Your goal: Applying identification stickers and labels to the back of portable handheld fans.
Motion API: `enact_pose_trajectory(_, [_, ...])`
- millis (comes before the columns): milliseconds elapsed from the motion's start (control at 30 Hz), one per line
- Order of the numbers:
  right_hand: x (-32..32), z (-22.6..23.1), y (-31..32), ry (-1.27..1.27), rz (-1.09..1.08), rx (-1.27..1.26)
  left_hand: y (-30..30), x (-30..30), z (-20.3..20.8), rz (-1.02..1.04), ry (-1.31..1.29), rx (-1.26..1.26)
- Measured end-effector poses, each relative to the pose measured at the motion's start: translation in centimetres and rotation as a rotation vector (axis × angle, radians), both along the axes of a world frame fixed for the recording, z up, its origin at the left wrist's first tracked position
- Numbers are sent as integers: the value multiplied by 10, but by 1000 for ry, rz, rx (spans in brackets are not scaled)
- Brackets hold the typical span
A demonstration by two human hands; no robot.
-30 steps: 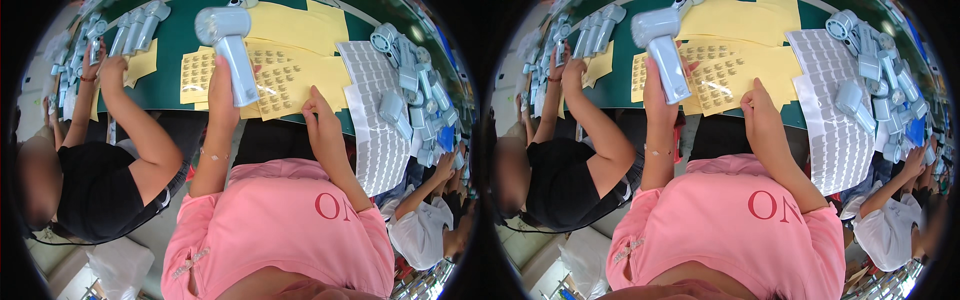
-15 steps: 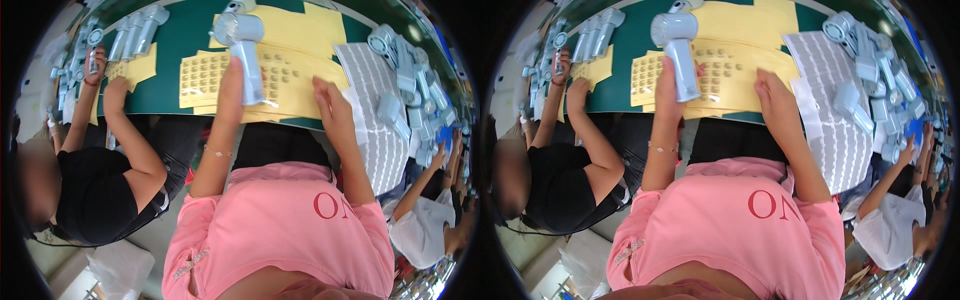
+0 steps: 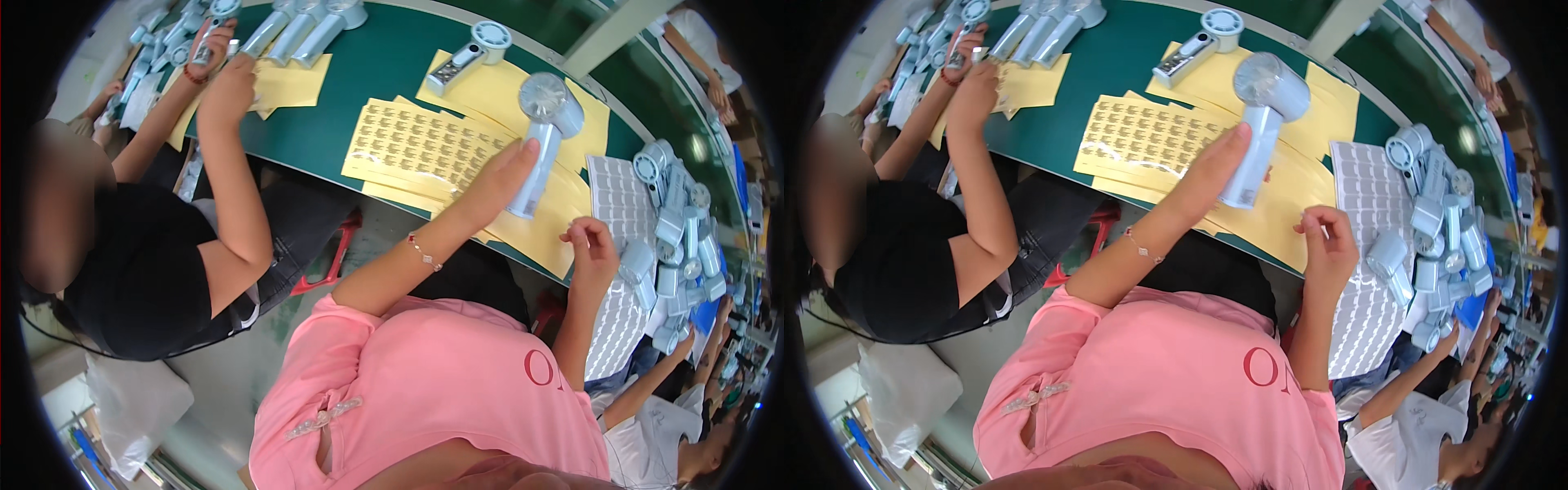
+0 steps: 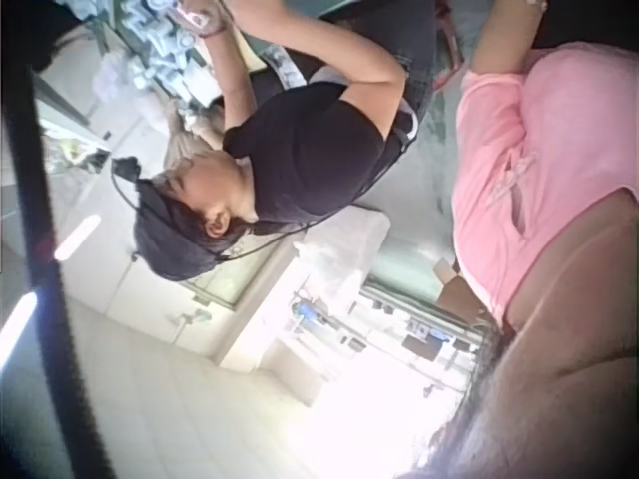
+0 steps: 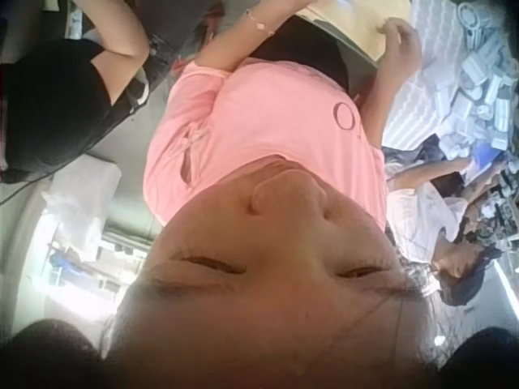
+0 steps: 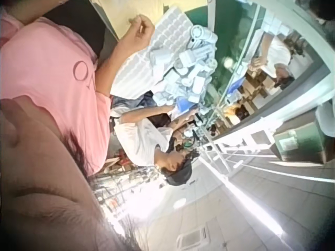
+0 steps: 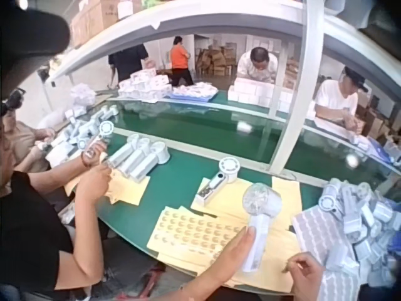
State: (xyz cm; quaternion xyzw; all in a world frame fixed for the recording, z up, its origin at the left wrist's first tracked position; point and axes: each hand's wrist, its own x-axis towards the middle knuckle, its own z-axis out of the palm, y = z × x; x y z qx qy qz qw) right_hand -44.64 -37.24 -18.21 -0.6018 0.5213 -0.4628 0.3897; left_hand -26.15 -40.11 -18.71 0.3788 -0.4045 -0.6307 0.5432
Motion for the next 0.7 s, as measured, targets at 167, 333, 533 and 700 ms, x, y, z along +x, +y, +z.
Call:
enact_pose_trajectory(167, [0,1,-28,-182,-47,160,-19,0,-11,71,-49,-6])
enact_pose_trajectory(333, [18,-2,-51,-163,-25,182,-18,9,-9,58,-40,111])
enact_pose_trajectory(533, [22,-11,-55,83,27,268,-17,8,-8,47,-56,145])
enact_pose_trajectory(700, [26,-12,-48,156,76,245,-12,9,-6,38,-126,154])
